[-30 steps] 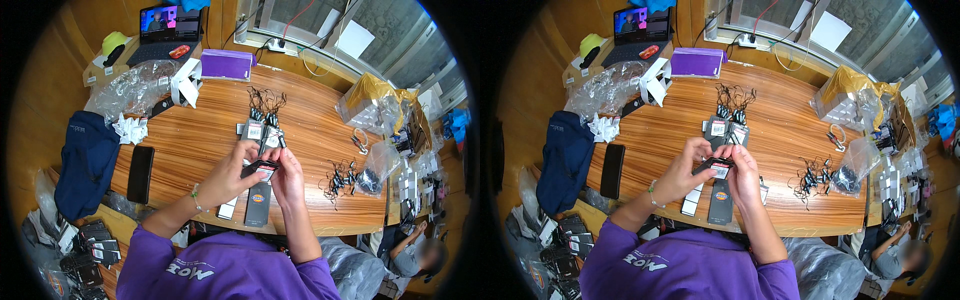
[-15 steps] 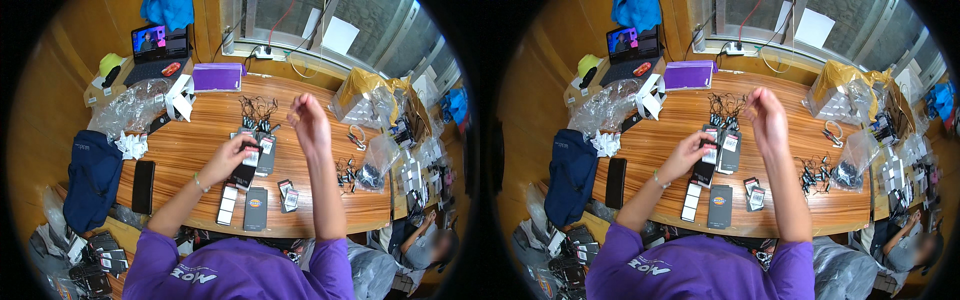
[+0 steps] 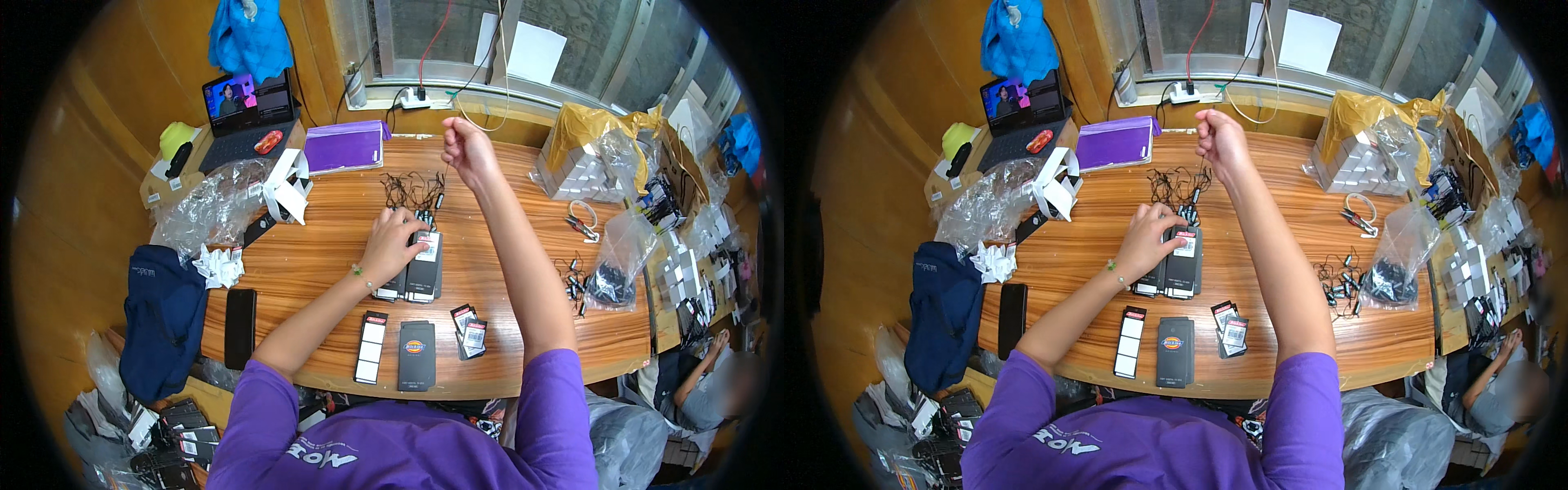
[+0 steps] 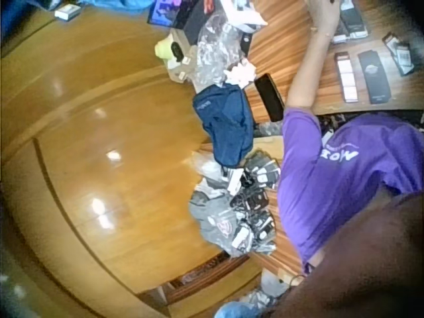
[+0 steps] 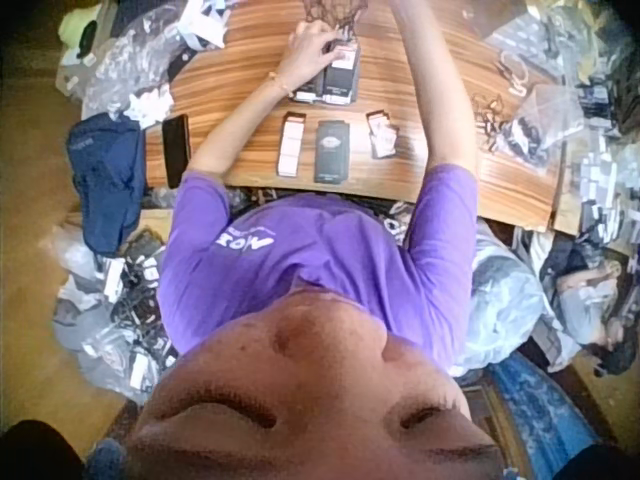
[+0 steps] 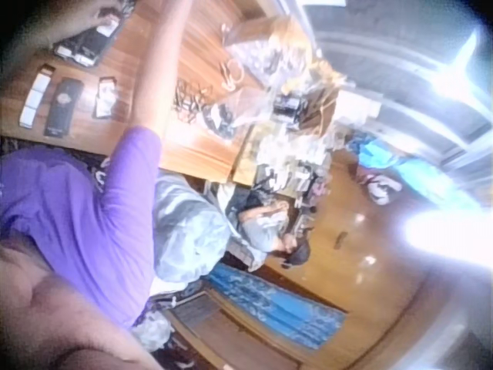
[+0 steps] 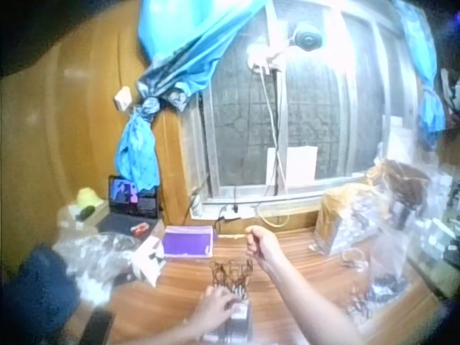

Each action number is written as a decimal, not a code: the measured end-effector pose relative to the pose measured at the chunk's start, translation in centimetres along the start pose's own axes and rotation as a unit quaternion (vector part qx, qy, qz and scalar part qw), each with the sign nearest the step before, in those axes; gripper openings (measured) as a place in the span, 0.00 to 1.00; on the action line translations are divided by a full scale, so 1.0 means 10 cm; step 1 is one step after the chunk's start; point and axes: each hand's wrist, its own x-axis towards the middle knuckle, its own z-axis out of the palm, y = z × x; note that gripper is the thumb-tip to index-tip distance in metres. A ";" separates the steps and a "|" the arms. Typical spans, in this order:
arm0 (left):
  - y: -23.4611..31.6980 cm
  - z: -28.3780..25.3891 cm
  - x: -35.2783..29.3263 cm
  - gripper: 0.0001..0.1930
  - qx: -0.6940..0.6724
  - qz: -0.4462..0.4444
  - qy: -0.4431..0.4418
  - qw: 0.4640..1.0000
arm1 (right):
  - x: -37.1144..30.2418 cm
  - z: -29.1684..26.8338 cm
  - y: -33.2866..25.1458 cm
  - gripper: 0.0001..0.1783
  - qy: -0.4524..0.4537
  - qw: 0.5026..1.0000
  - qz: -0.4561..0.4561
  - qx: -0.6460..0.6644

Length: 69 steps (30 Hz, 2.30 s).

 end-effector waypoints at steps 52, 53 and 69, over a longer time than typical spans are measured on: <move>0.51 -0.15 -1.23 0.11 -0.464 -0.192 -0.176 0.847 | -2.99 -0.09 0.57 0.15 0.029 0.900 -0.034 -0.433; 0.54 -0.11 -1.28 0.12 -0.482 -0.189 -0.162 0.840 | -2.97 -0.03 0.64 0.16 0.022 0.898 -0.040 -0.437; 0.41 -0.13 -1.44 0.12 -0.563 -0.218 -0.136 0.786 | -3.10 -1.70 0.10 0.05 0.313 0.669 -0.057 -0.672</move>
